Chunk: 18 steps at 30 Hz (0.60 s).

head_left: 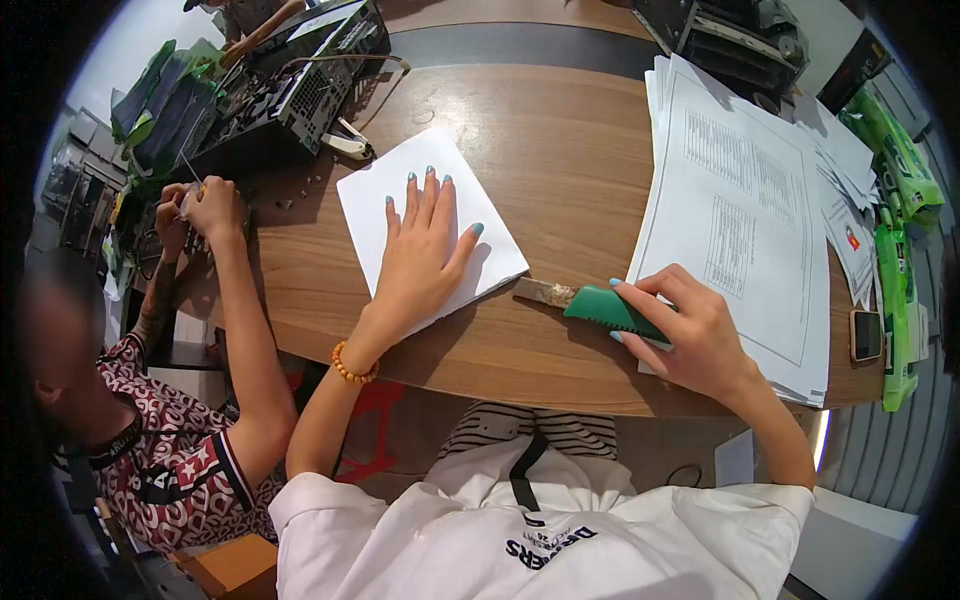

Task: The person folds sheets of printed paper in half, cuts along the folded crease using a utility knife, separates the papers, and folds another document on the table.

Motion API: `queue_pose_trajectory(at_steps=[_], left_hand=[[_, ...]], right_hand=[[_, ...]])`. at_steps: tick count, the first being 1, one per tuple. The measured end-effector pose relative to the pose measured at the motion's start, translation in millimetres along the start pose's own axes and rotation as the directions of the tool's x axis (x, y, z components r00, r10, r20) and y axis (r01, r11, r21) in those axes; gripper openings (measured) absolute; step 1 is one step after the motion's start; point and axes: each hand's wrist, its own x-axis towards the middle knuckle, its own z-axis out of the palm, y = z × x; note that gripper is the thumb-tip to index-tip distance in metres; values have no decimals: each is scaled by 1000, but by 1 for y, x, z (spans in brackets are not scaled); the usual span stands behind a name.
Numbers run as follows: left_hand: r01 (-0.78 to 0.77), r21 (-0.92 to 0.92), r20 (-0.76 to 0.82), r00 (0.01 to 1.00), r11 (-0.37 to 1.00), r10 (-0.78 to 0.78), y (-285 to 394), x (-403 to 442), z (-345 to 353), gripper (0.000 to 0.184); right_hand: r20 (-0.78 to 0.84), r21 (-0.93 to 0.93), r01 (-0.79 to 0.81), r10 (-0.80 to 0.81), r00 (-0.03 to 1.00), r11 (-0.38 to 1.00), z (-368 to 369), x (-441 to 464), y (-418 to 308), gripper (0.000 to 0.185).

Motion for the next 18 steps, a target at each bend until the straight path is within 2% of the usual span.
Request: queue_pose_trajectory(at_steps=[8,18], left_hand=[[0,-10,-36,999,1000,-1,2,-8,6,61],[-7,93,6,1000,996,6,7,-11,6,62]], right_hand=[[-6,6,-27,27,1000,1000,5,7,-4,41],[-20,3,-86,86,996,996,20,2,-8,42]])
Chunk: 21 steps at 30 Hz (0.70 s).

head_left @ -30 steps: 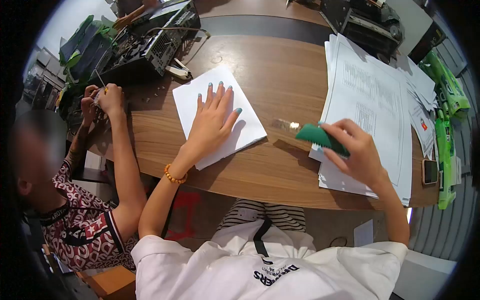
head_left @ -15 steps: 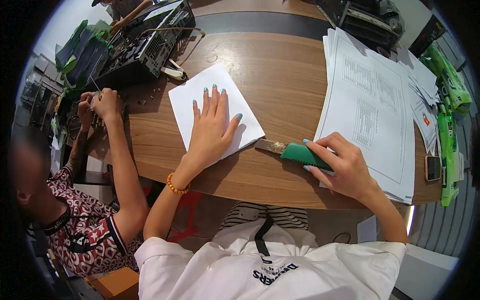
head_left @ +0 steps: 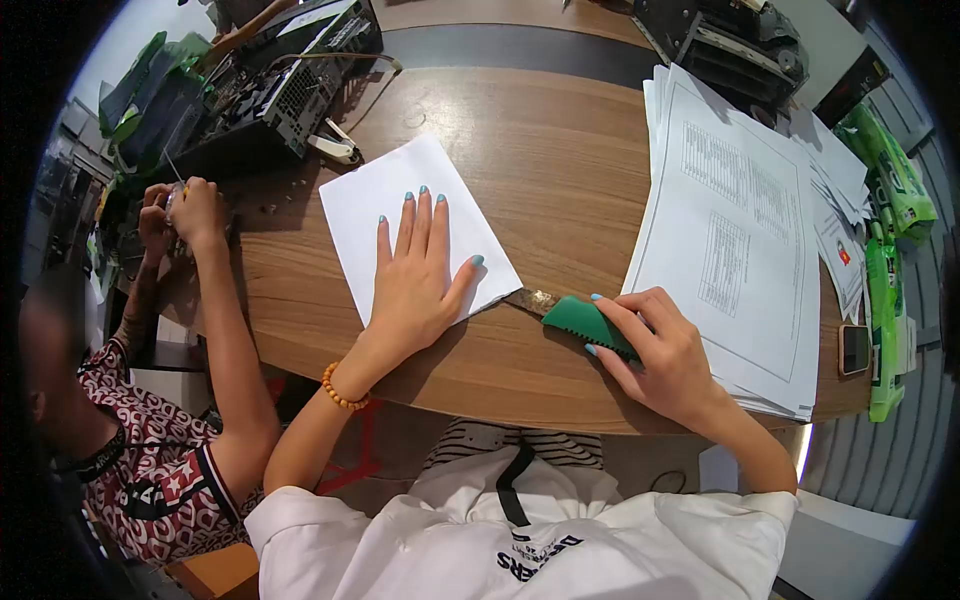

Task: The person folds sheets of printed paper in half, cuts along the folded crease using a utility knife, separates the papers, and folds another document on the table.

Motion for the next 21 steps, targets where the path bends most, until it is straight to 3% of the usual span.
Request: queue_pose_trajectory(at_steps=[14,21], left_hand=[[2,41,29,1000,999,-3,3,-1,-1,59],[-25,27,-37,999,999,26,5,-1,2,60]], right_hand=[[30,14,-44,43,999,999,-6,-1,6,42],[12,64,-23,23,1000,998,0,7,13,43]])
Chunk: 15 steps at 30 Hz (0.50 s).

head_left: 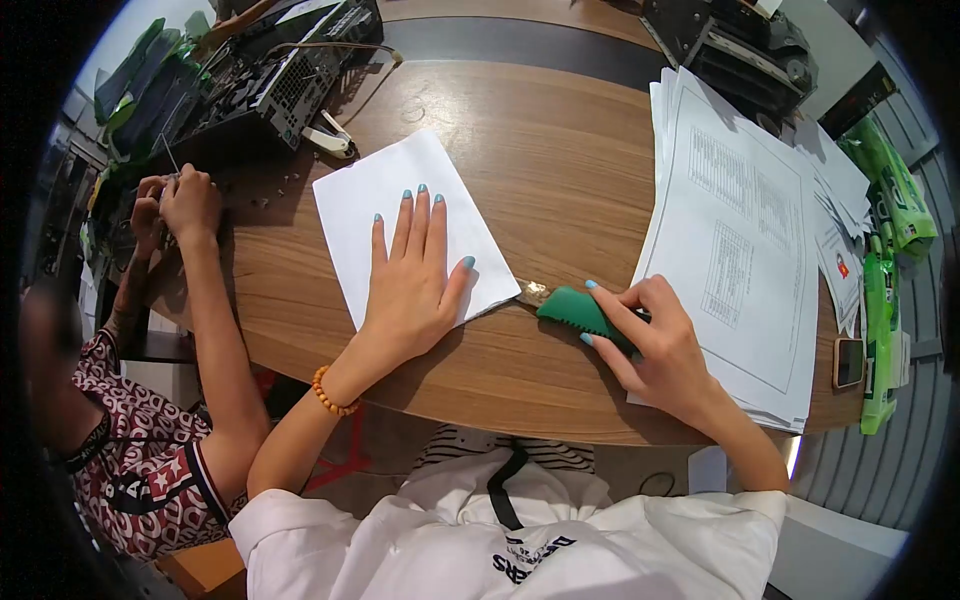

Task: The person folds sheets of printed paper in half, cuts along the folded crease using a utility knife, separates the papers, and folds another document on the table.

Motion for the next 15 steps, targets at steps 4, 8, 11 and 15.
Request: queue_pose_trajectory(at_steps=[4,8,11,15], left_hand=[[39,-7,65,997,999,-38,3,0,-4,59],[34,11,62,997,999,-35,4,-1,-3,58],[35,13,67,997,999,-36,5,0,-4,59],[44,22,59,997,999,-46,5,-1,-3,58]], right_hand=[[21,11,10,-10,1000,1000,-5,2,6,43],[63,12,21,-22,998,1000,-7,6,11,43],[70,18,42,-43,997,999,-4,14,13,43],[63,17,67,-68,996,998,-1,22,16,43]])
